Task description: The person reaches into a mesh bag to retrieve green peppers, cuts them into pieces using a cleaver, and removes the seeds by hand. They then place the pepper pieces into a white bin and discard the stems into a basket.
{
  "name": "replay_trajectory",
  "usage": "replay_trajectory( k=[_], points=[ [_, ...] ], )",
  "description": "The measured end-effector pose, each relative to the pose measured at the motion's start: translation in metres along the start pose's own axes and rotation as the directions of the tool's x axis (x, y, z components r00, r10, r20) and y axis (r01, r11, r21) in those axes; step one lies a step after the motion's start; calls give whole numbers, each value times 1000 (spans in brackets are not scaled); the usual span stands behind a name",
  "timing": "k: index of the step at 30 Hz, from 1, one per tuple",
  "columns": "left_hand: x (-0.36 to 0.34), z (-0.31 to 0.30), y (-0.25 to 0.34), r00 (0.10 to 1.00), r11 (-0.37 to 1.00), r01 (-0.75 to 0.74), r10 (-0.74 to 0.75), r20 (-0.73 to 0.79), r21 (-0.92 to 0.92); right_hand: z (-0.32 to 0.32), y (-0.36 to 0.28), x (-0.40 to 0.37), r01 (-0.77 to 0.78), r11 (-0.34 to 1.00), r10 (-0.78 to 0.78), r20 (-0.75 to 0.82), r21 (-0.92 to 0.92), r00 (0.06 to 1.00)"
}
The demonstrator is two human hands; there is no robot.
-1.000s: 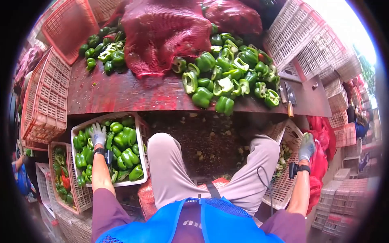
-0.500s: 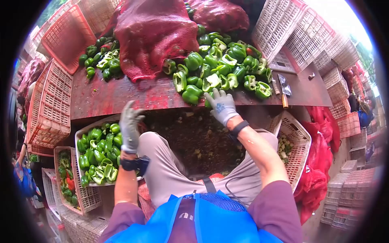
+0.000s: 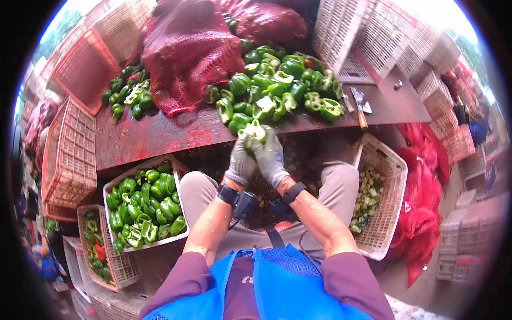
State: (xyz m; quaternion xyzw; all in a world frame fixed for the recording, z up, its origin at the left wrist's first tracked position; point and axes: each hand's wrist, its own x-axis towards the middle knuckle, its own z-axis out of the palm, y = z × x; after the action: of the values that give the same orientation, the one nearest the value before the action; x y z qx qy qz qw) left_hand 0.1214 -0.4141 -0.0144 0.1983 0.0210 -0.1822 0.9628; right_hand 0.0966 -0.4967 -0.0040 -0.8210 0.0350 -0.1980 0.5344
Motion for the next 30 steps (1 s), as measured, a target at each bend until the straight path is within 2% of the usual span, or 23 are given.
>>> replay_trajectory(
  k=[1, 2, 3, 4, 5, 6, 7, 8, 10, 12, 13, 16, 18, 20, 22, 24, 26, 29, 30],
  points=[
    [-4, -1, 5, 998, 997, -35, 38, -51, 63, -10, -7, -3, 129, 961, -122, 47, -244, 991],
    [-1, -17, 9, 998, 977, -67, 70, -5, 200, -23, -18, -5, 240, 913, -207, 133, -330, 969],
    [-2, -26, 15, 986, 891, -160, 125, 108, 424, -31, -27, -8, 295, 921, -293, 47, -253, 955],
    [-17, -7, 20, 981, 751, -171, 192, 36, 638, -38, -31, -9, 354, 914, -371, -55, -196, 927],
    [-22, -5, 18, 979, 639, -160, 198, 41, 753, -45, -27, -10, 379, 906, -382, 21, -188, 924],
    [-29, 2, 16, 991, 633, -120, 123, 53, 765, -53, -22, -12, 396, 900, -384, 98, -181, 918],
    [-38, 13, 14, 998, 635, 37, 14, -59, 772, -60, -21, -17, 412, 840, -350, 227, -354, 909],
    [-43, 7, 7, 999, 507, -52, 36, 39, 860, -66, -20, -20, 438, 748, -285, 354, -498, 891],
    [-43, -10, -2, 998, 442, -69, 20, 67, 894, -66, 1, -29, 412, 780, -221, 409, -471, 886],
    [-50, 6, -9, 995, 345, -99, 15, 100, 933, -69, 4, -39, 448, 663, -298, 338, -600, 893],
    [-55, 13, -10, 996, 402, 60, -79, -31, 914, -71, 9, -40, 438, 624, -325, 295, -647, 898],
    [-44, 6, -20, 989, 311, -145, 21, 145, 939, -85, -13, -37, 413, 523, -370, 238, -745, 898],
    [-50, 15, -24, 984, 299, -179, 66, 167, 937, -90, -9, -31, 455, 515, -430, 240, -726, 870],
    [-57, 22, -23, 991, 417, -125, 14, 131, 900, -100, -15, -32, 464, 666, -426, 212, -584, 879],
    [-61, 18, -20, 994, 401, -101, -6, 112, 910, -107, -15, -32, 308, 844, -200, 274, -440, 941],
    [-60, 9, -24, 990, 287, -141, 58, 130, 947, -104, -6, -32, 168, 928, -71, 288, -331, 955],
    [-56, 5, -28, 975, 233, -202, 141, 172, 951, -95, 4, -34, 0, 981, 51, 264, -193, 963],
    [-51, 8, -23, 948, 65, -249, 219, 229, 966, -76, 13, -31, -230, 964, 203, 187, 132, 961],
    [-53, 9, -20, 950, -3, -232, 214, 227, 973, -72, 13, -32, -204, 978, 193, 166, 47, 967]
  ],
)
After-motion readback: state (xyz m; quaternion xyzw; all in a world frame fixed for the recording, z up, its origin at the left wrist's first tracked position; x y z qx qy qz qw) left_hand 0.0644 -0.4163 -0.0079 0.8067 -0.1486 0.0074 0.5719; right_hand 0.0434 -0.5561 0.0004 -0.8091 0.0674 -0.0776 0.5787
